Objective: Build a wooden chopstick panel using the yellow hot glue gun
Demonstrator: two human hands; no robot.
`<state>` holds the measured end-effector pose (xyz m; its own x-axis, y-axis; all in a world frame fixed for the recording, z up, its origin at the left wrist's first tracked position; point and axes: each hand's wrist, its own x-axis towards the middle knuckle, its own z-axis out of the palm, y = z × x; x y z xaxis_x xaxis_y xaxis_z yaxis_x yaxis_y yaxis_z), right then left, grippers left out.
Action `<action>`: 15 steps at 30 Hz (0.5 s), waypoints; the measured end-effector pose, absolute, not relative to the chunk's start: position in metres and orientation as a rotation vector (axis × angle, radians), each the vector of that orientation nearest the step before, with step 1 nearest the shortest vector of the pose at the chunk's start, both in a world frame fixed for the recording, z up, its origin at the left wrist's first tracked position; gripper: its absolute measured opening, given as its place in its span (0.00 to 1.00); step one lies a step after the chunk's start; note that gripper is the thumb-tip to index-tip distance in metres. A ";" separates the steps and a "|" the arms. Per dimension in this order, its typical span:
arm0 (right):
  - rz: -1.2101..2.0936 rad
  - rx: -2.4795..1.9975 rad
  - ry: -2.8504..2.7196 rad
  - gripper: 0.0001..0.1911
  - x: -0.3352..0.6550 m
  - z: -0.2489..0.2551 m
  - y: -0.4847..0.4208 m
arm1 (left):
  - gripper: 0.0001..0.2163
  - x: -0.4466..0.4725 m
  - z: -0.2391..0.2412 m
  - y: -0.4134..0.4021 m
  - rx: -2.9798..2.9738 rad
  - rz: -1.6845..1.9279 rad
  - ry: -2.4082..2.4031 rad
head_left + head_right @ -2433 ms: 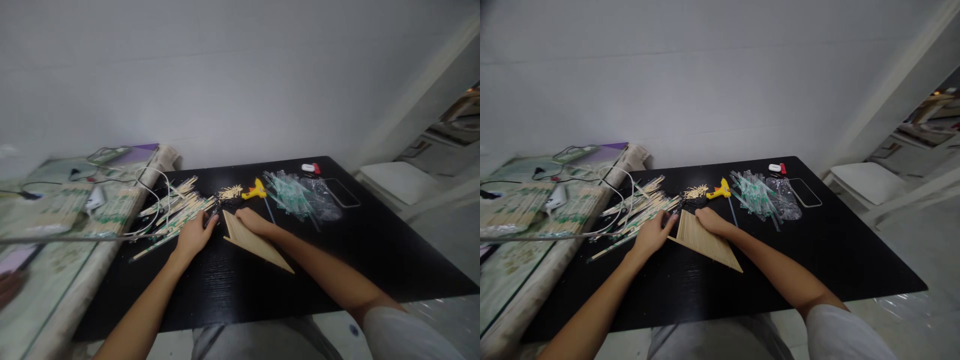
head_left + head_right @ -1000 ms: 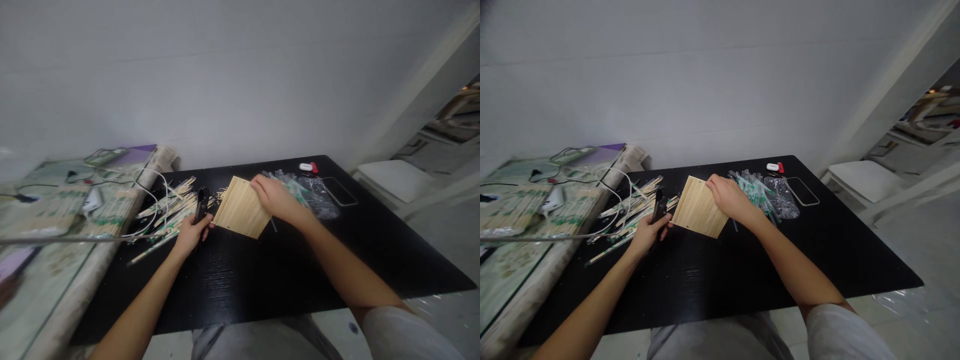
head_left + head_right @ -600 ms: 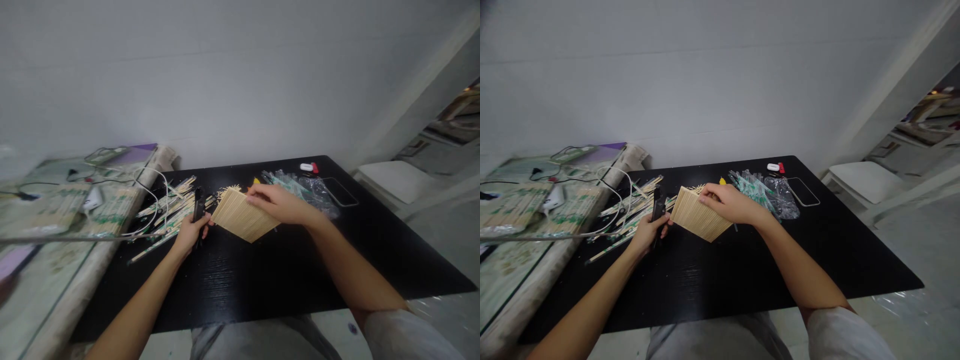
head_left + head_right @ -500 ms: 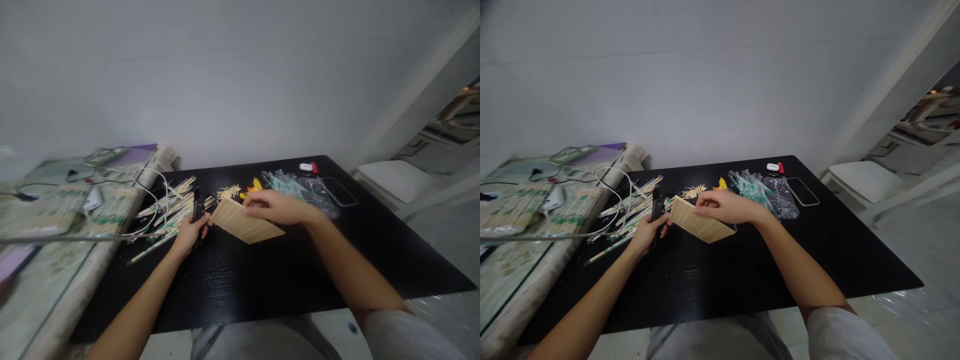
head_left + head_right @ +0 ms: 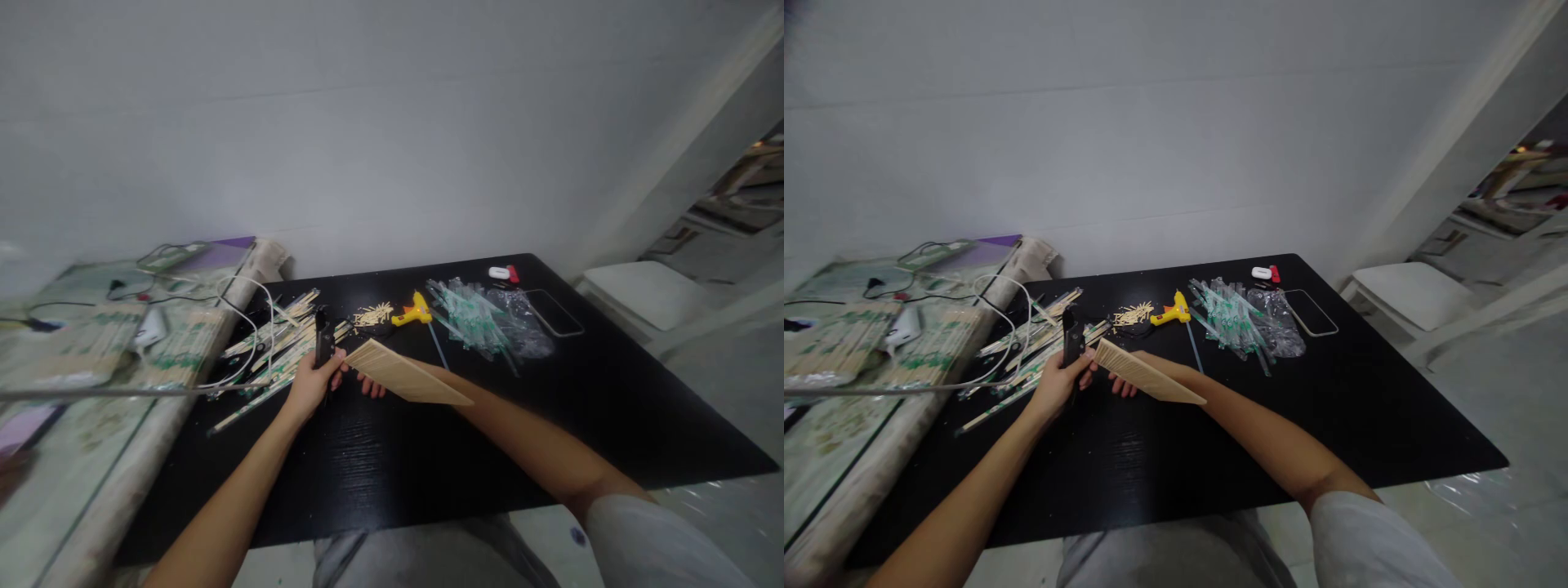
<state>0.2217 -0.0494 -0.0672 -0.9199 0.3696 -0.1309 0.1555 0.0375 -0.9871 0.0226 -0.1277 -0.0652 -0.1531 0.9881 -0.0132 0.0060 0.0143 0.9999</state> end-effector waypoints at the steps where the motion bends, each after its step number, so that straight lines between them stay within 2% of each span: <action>1: 2.030 -0.554 -2.145 0.30 0.217 -0.074 -0.053 | 0.19 0.023 -0.065 -0.129 1.125 1.320 1.325; 3: 1.958 -0.638 -2.110 0.31 0.212 -0.079 -0.061 | 0.18 0.023 -0.064 -0.131 1.163 1.330 1.323; 7: 1.588 -0.829 -2.008 0.30 0.215 -0.071 -0.069 | 0.18 0.017 -0.063 -0.135 1.408 1.313 1.454; 12: 1.280 -0.856 -2.039 0.27 0.225 -0.056 -0.062 | 0.12 0.011 -0.058 -0.138 1.870 1.214 1.798; 15: 1.165 -0.845 -2.069 0.27 0.228 -0.052 -0.060 | 0.12 0.014 -0.057 -0.139 1.990 1.159 1.824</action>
